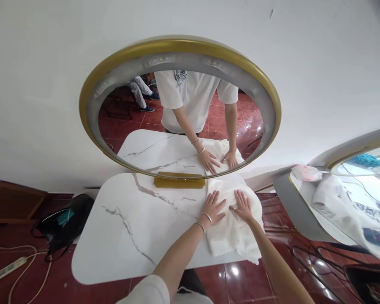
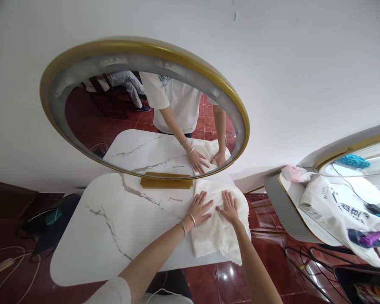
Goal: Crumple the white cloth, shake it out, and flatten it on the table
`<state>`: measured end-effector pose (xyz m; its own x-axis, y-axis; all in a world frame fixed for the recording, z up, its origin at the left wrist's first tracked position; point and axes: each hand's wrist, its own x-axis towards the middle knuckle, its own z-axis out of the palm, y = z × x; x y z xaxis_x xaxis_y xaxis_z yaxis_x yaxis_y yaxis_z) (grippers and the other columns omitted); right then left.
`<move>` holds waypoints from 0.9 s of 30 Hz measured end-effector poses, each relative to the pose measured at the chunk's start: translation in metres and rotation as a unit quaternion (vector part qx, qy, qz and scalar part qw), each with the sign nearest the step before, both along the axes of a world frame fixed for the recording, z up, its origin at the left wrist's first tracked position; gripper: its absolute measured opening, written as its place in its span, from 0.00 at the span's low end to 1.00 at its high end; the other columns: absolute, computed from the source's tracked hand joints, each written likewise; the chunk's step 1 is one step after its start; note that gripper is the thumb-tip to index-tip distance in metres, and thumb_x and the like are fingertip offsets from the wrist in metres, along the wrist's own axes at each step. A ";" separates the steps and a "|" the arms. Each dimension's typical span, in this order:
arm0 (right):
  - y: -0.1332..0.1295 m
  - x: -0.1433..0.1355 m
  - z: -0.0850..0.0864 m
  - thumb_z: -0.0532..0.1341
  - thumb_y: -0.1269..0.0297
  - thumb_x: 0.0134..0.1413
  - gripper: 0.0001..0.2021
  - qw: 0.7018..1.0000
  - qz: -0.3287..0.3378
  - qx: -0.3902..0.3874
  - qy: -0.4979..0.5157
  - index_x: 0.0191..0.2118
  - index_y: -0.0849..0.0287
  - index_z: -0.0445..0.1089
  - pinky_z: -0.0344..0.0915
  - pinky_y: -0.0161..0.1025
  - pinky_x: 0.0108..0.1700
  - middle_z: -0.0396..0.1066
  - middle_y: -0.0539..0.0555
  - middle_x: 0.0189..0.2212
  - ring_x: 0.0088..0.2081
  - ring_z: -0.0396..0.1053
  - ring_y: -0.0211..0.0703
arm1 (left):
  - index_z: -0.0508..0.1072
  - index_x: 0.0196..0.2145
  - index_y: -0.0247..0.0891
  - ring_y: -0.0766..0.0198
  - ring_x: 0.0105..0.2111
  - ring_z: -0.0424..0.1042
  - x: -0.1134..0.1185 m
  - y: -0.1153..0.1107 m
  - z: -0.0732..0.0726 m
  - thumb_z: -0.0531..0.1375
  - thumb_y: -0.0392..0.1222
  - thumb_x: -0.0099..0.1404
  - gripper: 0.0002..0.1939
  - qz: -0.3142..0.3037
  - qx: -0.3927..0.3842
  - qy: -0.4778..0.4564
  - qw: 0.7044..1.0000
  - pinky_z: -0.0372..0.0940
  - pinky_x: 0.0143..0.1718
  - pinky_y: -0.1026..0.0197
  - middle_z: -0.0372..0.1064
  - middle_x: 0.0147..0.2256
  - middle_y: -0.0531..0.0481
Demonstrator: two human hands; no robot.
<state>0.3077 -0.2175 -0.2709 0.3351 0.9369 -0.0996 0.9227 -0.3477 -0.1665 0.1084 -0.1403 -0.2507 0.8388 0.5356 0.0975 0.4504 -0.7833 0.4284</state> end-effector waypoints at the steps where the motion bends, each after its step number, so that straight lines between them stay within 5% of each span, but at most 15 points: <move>1: 0.003 -0.003 0.000 0.49 0.56 0.56 0.38 1.000 -0.007 0.002 0.000 0.69 0.57 0.34 0.39 0.56 0.65 0.41 0.57 0.68 0.69 0.35 0.50 | 0.54 0.64 0.45 0.46 0.67 0.37 -0.003 -0.001 -0.002 0.52 0.56 0.67 0.31 0.002 0.001 0.003 1.000 0.43 0.64 0.43 0.32 0.69 0.41; 5: -0.013 -0.038 -0.002 0.46 0.57 0.59 0.35 0.998 -0.005 0.055 -0.025 0.69 0.58 0.35 0.38 0.58 0.65 0.43 0.57 0.68 0.68 0.37 0.49 | 0.51 0.65 0.47 0.46 0.67 0.36 -0.030 -0.017 -0.009 0.53 0.55 0.67 0.32 0.013 0.008 -0.001 1.000 0.42 0.65 0.43 0.29 0.69 0.43; 11: -0.062 -0.124 0.000 0.44 0.58 0.64 0.32 0.983 0.049 0.169 -0.056 0.69 0.55 0.31 0.43 0.57 0.64 0.43 0.57 0.68 0.68 0.38 0.51 | 0.46 0.66 0.50 0.47 0.67 0.37 -0.107 -0.053 -0.007 0.57 0.50 0.65 0.35 0.022 0.036 -0.009 0.999 0.44 0.64 0.43 0.29 0.69 0.46; 16: -0.058 -0.174 0.006 0.47 0.61 0.63 0.34 0.975 0.115 0.185 -0.038 0.69 0.56 0.29 0.46 0.59 0.63 0.43 0.58 0.68 0.68 0.40 0.53 | 0.49 0.65 0.52 0.46 0.66 0.44 -0.167 -0.065 -0.006 0.58 0.50 0.63 0.36 0.064 0.040 -0.004 0.997 0.49 0.62 0.42 0.39 0.68 0.45; 19: -0.050 -0.187 0.009 0.49 0.61 0.62 0.35 0.967 0.170 0.188 -0.027 0.69 0.56 0.30 0.47 0.59 0.63 0.42 0.58 0.68 0.68 0.40 0.54 | 0.53 0.64 0.49 0.47 0.63 0.52 -0.178 -0.048 0.002 0.54 0.51 0.66 0.31 0.188 0.006 0.000 0.982 0.53 0.60 0.44 0.49 0.65 0.43; 23: -0.048 -0.192 0.005 0.50 0.60 0.62 0.35 0.958 0.214 0.193 -0.015 0.69 0.54 0.33 0.47 0.59 0.63 0.44 0.57 0.67 0.67 0.43 0.53 | 0.55 0.63 0.38 0.49 0.60 0.56 -0.173 -0.003 0.034 0.53 0.39 0.65 0.29 0.386 -0.068 0.057 0.918 0.55 0.58 0.48 0.53 0.61 0.37; 27: -0.048 -0.190 -0.003 0.52 0.59 0.60 0.32 0.958 0.210 0.196 0.009 0.68 0.54 0.42 0.49 0.58 0.63 0.49 0.56 0.66 0.66 0.48 0.53 | 0.66 0.53 0.38 0.60 0.49 0.68 -0.173 0.033 0.064 0.54 0.32 0.61 0.22 0.351 -0.157 0.116 0.916 0.61 0.50 0.60 0.67 0.50 0.44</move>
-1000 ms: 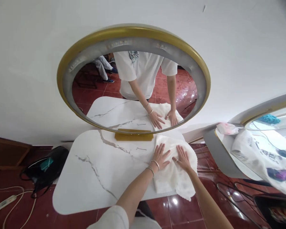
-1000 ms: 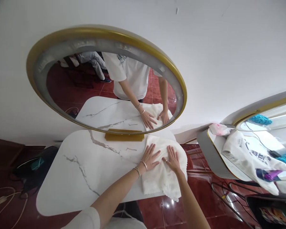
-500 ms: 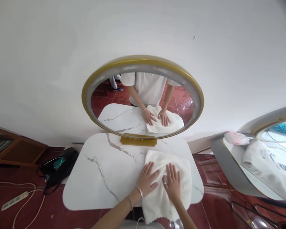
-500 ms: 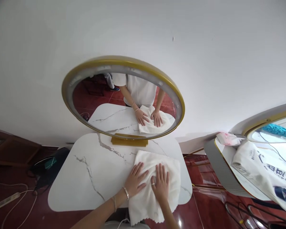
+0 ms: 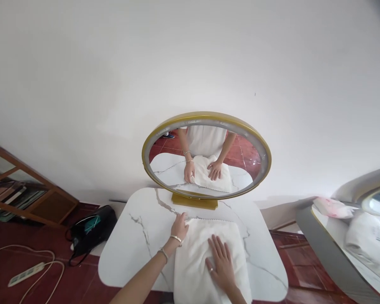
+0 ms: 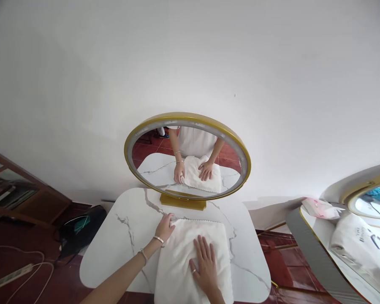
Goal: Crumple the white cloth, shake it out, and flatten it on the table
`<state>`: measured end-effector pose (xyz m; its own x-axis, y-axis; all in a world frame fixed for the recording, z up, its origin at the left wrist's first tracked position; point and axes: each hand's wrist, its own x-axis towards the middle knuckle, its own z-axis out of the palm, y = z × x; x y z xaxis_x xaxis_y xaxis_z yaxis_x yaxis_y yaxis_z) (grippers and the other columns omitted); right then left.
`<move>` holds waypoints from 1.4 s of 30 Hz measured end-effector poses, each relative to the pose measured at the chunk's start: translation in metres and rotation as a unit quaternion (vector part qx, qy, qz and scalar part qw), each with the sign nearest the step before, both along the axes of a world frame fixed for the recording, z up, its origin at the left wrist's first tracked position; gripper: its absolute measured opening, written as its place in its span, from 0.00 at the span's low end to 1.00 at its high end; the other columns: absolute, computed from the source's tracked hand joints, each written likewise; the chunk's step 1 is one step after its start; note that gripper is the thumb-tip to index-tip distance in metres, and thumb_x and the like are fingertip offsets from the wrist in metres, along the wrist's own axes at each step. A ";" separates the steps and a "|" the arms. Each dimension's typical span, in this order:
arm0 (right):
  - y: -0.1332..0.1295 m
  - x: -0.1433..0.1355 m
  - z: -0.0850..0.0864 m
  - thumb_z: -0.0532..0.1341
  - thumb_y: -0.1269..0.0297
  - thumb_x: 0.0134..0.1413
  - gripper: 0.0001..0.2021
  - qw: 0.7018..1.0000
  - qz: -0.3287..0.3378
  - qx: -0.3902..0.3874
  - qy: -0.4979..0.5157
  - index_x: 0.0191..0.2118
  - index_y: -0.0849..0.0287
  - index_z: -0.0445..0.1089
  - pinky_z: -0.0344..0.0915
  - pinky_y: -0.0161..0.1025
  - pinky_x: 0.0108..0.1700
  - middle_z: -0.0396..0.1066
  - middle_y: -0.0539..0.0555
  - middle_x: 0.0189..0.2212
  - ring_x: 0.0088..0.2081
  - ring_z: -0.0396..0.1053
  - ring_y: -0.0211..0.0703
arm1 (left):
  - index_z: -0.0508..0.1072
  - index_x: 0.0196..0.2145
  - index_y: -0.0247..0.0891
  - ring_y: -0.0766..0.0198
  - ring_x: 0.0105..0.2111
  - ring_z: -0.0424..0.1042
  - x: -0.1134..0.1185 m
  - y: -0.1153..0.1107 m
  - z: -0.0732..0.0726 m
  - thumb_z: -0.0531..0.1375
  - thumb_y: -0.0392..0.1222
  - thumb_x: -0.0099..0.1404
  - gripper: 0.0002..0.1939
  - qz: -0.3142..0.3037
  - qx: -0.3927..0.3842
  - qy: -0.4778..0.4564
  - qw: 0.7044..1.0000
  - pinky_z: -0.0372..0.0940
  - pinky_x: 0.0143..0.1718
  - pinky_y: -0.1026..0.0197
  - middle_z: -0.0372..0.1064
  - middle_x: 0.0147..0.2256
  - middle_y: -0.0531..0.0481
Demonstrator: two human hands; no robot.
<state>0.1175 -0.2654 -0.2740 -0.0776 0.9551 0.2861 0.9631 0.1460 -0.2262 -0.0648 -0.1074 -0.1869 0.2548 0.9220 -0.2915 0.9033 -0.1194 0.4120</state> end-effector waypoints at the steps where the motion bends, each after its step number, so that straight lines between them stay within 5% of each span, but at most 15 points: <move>1: 0.001 0.001 -0.001 0.53 0.59 0.59 0.31 1.000 -0.004 -0.006 0.010 0.67 0.54 0.46 0.51 0.58 0.62 0.51 0.57 0.65 0.65 0.50 0.53 | 0.69 0.48 0.39 0.61 0.46 0.70 -0.002 0.004 0.005 0.55 0.31 0.60 0.18 -0.022 -0.010 -0.004 1.000 0.62 0.47 0.62 0.70 0.46 0.46; 6: 0.026 0.000 0.025 0.54 0.67 0.53 0.16 0.993 -0.046 -0.049 0.094 0.49 0.54 0.66 0.63 0.54 0.53 0.70 0.57 0.51 0.53 0.66 0.52 | 0.70 0.42 0.42 0.60 0.44 0.72 -0.011 0.001 0.028 0.56 0.32 0.61 0.12 -0.130 -0.006 -0.025 0.991 0.62 0.43 0.62 0.73 0.41 0.51; 11: 0.075 -0.019 0.106 0.56 0.69 0.49 0.13 0.984 0.048 0.000 0.173 0.44 0.56 0.62 0.64 0.51 0.52 0.64 0.61 0.53 0.56 0.61 0.53 | 0.71 0.40 0.46 0.62 0.40 0.73 -0.014 -0.008 0.071 0.52 0.33 0.64 0.12 -0.220 0.043 -0.067 0.972 0.62 0.40 0.64 0.73 0.40 0.53; 14: 0.091 -0.028 0.156 0.54 0.70 0.53 0.08 0.959 0.150 -0.074 0.227 0.40 0.55 0.60 0.67 0.43 0.42 0.70 0.55 0.39 0.42 0.69 0.46 | 0.73 0.37 0.43 0.62 0.35 0.73 -0.021 -0.008 0.104 0.52 0.33 0.65 0.11 -0.283 0.097 -0.107 0.948 0.62 0.36 0.64 0.74 0.36 0.53; 17: 0.088 -0.030 0.187 0.52 0.68 0.57 0.02 0.941 0.188 -0.134 0.246 0.35 0.54 0.60 0.64 0.37 0.34 0.68 0.49 0.30 0.31 0.66 0.41 | 0.74 0.34 0.42 0.62 0.33 0.73 -0.033 -0.011 0.135 0.54 0.36 0.65 0.09 -0.304 0.112 -0.142 0.935 0.62 0.34 0.64 0.75 0.33 0.53; 26: 0.045 0.000 0.210 0.54 0.64 0.58 0.07 0.946 0.166 -0.217 0.174 0.40 0.52 0.68 0.66 0.38 0.41 0.73 0.51 0.37 0.39 0.70 0.44 | 0.75 0.34 0.41 0.64 0.33 0.73 -0.077 -0.035 0.198 0.55 0.42 0.67 0.10 -0.315 0.101 -0.180 0.926 0.63 0.37 0.64 0.76 0.32 0.53; 33: 0.043 0.041 0.234 0.50 0.69 0.56 0.11 0.962 0.117 -0.224 0.106 0.34 0.55 0.70 0.65 0.40 0.41 0.72 0.52 0.33 0.37 0.70 0.44 | 0.75 0.33 0.44 0.64 0.31 0.72 -0.116 -0.024 0.242 0.55 0.48 0.66 0.11 -0.225 0.117 -0.172 0.952 0.64 0.37 0.64 0.75 0.31 0.54; 37: 0.049 0.055 0.249 0.53 0.55 0.60 0.14 0.940 0.110 -0.274 0.168 0.31 0.55 0.72 0.65 0.36 0.34 0.73 0.51 0.30 0.34 0.70 0.43 | 0.76 0.30 0.45 0.64 0.29 0.72 -0.131 -0.020 0.252 0.56 0.49 0.64 0.11 -0.186 0.115 -0.175 0.960 0.64 0.35 0.64 0.75 0.30 0.54; 42: 0.051 0.068 0.263 0.53 0.50 0.60 0.18 0.932 0.122 -0.248 0.235 0.34 0.54 0.75 0.67 0.36 0.33 0.74 0.53 0.30 0.33 0.70 0.44 | 0.79 0.28 0.45 0.63 0.28 0.73 -0.151 -0.018 0.245 0.60 0.51 0.60 0.11 -0.177 0.058 -0.178 0.966 0.65 0.34 0.64 0.77 0.28 0.53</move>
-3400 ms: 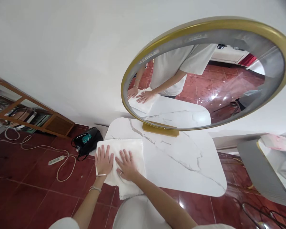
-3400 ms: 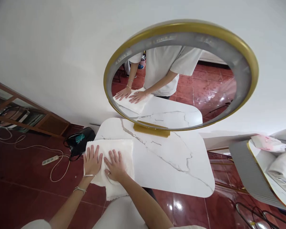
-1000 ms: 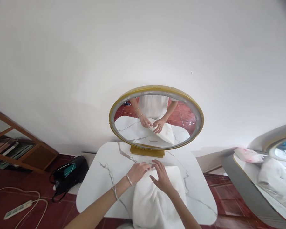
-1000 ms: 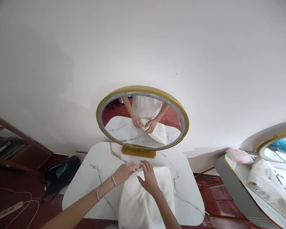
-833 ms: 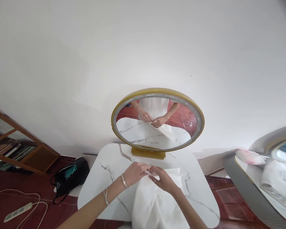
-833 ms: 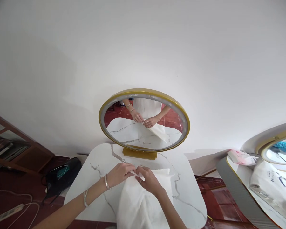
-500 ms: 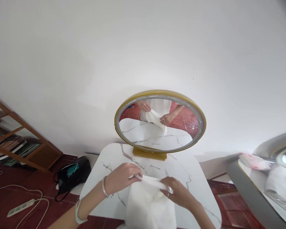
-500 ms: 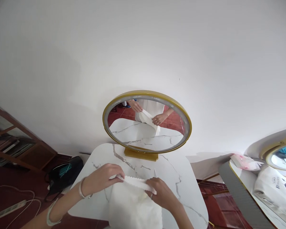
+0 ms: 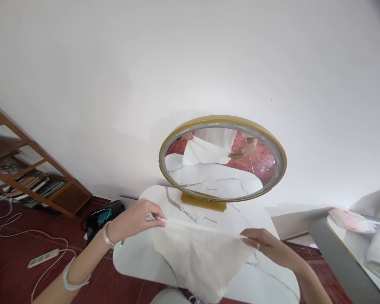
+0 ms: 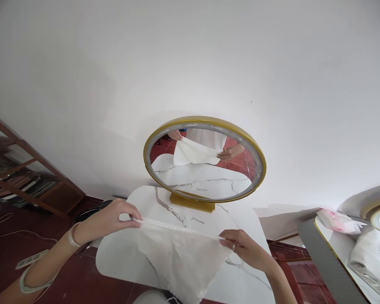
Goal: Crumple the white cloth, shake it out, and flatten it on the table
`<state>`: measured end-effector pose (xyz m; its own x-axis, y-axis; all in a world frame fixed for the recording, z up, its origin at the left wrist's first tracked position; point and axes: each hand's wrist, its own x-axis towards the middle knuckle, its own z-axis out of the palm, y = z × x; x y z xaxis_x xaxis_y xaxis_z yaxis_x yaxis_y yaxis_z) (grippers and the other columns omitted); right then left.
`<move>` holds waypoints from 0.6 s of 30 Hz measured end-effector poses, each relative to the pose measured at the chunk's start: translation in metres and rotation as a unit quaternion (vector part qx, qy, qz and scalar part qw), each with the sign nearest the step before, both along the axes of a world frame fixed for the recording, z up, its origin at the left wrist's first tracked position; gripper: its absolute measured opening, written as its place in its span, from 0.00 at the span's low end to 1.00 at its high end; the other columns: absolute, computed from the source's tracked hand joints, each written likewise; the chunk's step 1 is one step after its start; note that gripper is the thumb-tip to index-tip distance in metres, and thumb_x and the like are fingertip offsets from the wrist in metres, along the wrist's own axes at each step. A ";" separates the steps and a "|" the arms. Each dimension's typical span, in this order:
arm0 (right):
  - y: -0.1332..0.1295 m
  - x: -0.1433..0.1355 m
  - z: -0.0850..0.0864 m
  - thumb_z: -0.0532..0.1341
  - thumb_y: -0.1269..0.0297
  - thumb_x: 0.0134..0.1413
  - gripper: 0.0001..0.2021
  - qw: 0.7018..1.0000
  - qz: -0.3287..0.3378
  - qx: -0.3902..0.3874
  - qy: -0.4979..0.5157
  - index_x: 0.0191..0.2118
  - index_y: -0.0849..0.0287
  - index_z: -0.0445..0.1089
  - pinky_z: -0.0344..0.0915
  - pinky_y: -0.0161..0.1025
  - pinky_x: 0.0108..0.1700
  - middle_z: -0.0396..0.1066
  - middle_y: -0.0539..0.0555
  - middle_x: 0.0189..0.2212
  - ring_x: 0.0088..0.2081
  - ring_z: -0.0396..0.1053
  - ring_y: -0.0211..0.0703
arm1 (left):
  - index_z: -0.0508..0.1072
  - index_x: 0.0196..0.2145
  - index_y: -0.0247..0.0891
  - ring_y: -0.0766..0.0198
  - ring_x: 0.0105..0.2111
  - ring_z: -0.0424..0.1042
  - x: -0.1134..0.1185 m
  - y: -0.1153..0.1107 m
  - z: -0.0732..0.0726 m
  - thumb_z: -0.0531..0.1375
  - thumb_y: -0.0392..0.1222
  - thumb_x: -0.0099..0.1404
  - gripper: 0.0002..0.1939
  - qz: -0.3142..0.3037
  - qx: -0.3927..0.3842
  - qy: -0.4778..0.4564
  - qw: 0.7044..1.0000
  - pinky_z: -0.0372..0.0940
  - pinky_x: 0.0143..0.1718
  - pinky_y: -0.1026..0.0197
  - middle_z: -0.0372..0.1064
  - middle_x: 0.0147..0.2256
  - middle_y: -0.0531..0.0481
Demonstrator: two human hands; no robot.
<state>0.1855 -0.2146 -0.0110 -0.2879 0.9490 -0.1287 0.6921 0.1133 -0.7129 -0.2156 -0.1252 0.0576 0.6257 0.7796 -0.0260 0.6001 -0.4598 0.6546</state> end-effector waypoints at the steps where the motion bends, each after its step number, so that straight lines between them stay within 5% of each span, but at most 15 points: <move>1: 0.001 0.000 0.002 0.54 0.50 0.59 0.17 1.000 -0.002 0.008 0.005 0.34 0.54 0.75 0.67 0.37 0.34 0.74 0.53 0.31 0.32 0.70 0.44 | 0.79 0.28 0.45 0.63 0.28 0.73 -0.004 0.000 -0.003 0.60 0.51 0.59 0.11 -0.001 -0.014 -0.004 1.000 0.65 0.35 0.64 0.77 0.28 0.53; 6: 0.020 -0.014 0.012 0.61 0.49 0.52 0.15 0.992 -0.105 0.058 -0.029 0.31 0.54 0.77 0.64 0.36 0.28 0.72 0.52 0.24 0.24 0.65 0.40 | 0.78 0.26 0.44 0.64 0.28 0.72 -0.013 0.005 -0.019 0.60 0.48 0.59 0.10 0.067 0.050 0.007 0.996 0.65 0.32 0.65 0.75 0.28 0.52; 10: 0.044 -0.042 0.045 0.62 0.51 0.51 0.15 0.956 -0.275 0.100 0.010 0.36 0.56 0.78 0.60 0.34 0.18 0.61 0.46 0.10 0.14 0.58 0.36 | 0.77 0.27 0.45 0.68 0.21 0.66 -0.008 0.024 -0.012 0.59 0.47 0.60 0.09 0.173 0.173 -0.020 0.969 0.63 0.25 0.67 0.72 0.24 0.56; 12: 0.063 -0.064 0.067 0.62 0.53 0.53 0.14 0.911 -0.334 0.228 0.078 0.38 0.58 0.77 0.66 0.34 0.22 0.68 0.49 0.16 0.18 0.66 0.38 | 0.76 0.29 0.44 0.68 0.21 0.68 -0.002 0.039 -0.003 0.58 0.48 0.61 0.09 0.238 0.225 -0.103 0.939 0.65 0.24 0.67 0.73 0.25 0.55; 14: 0.089 -0.090 0.081 0.61 0.58 0.56 0.12 0.823 -0.351 0.431 0.122 0.41 0.59 0.74 0.72 0.38 0.31 0.75 0.55 0.31 0.29 0.74 0.42 | 0.75 0.32 0.41 0.67 0.26 0.72 0.009 0.060 0.003 0.59 0.50 0.62 0.11 0.320 0.274 -0.204 0.884 0.68 0.27 0.67 0.74 0.29 0.53; 16: 0.122 -0.116 0.083 0.60 0.62 0.58 0.12 0.731 -0.310 0.602 0.085 0.45 0.61 0.72 0.73 0.43 0.42 0.73 0.60 0.43 0.42 0.74 0.47 | 0.73 0.39 0.39 0.64 0.35 0.75 0.023 0.084 0.001 0.57 0.51 0.64 0.14 0.378 0.312 -0.293 0.821 0.71 0.33 0.64 0.74 0.38 0.48; 18: 0.160 -0.137 0.071 0.61 0.60 0.57 0.16 0.710 -0.217 0.670 -0.011 0.48 0.63 0.70 0.71 0.46 0.47 0.69 0.65 0.49 0.49 0.71 0.51 | 0.68 0.50 0.38 0.59 0.48 0.71 0.039 0.111 -0.013 0.54 0.51 0.67 0.19 0.366 0.332 -0.341 0.800 0.70 0.46 0.58 0.68 0.51 0.42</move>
<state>0.0488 -0.0548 0.0598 0.0567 0.2238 0.9730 0.8782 0.4525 -0.1552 -0.1770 -0.0137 0.0442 -0.3122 0.6434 0.6989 0.4745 -0.5317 0.7015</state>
